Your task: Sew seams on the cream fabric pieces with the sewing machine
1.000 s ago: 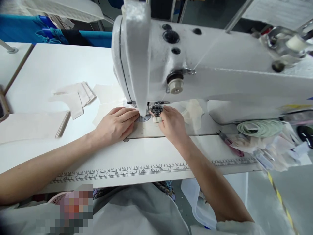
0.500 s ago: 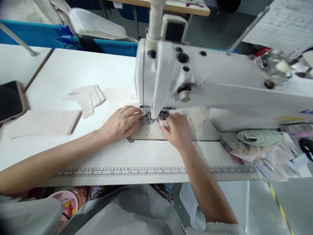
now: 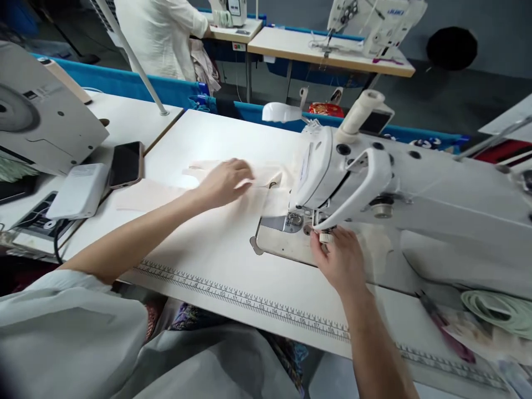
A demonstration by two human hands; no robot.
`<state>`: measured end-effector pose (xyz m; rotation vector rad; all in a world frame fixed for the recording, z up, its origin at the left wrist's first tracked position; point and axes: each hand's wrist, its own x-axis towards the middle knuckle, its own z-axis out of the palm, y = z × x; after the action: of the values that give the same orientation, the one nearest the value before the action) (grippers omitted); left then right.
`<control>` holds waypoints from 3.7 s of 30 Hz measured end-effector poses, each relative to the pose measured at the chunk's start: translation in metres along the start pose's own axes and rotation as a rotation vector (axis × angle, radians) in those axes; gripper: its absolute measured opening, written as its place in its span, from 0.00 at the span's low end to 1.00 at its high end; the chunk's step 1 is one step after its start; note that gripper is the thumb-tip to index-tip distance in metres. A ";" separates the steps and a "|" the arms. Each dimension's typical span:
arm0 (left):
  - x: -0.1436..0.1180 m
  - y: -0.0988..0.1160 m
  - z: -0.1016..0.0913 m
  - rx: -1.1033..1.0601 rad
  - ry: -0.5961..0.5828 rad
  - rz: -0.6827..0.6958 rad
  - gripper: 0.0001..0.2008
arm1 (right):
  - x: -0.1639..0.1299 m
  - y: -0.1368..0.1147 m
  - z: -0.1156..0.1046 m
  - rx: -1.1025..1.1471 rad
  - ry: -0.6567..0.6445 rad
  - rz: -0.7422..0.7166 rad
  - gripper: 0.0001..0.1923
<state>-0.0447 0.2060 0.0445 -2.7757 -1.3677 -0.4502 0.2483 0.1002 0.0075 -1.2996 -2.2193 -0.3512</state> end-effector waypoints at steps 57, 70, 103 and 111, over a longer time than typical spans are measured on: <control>-0.084 0.095 0.020 -0.318 -0.007 0.495 0.17 | 0.000 -0.041 -0.009 0.056 -0.372 -0.146 0.17; -0.152 -0.047 -0.050 -0.041 -0.067 -0.326 0.12 | -0.001 -0.035 -0.002 0.005 -0.259 -0.216 0.16; -0.204 0.090 -0.006 -0.201 0.054 0.318 0.19 | 0.006 -0.076 -0.040 0.796 -0.570 -0.277 0.12; -0.149 0.083 -0.023 -0.740 -0.108 -0.098 0.08 | -0.005 -0.089 -0.034 0.939 -0.650 -0.236 0.12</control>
<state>-0.0720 0.0363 0.0364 -3.3347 -1.6267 -1.0043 0.1842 0.0362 0.0367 -0.6564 -2.5030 1.0620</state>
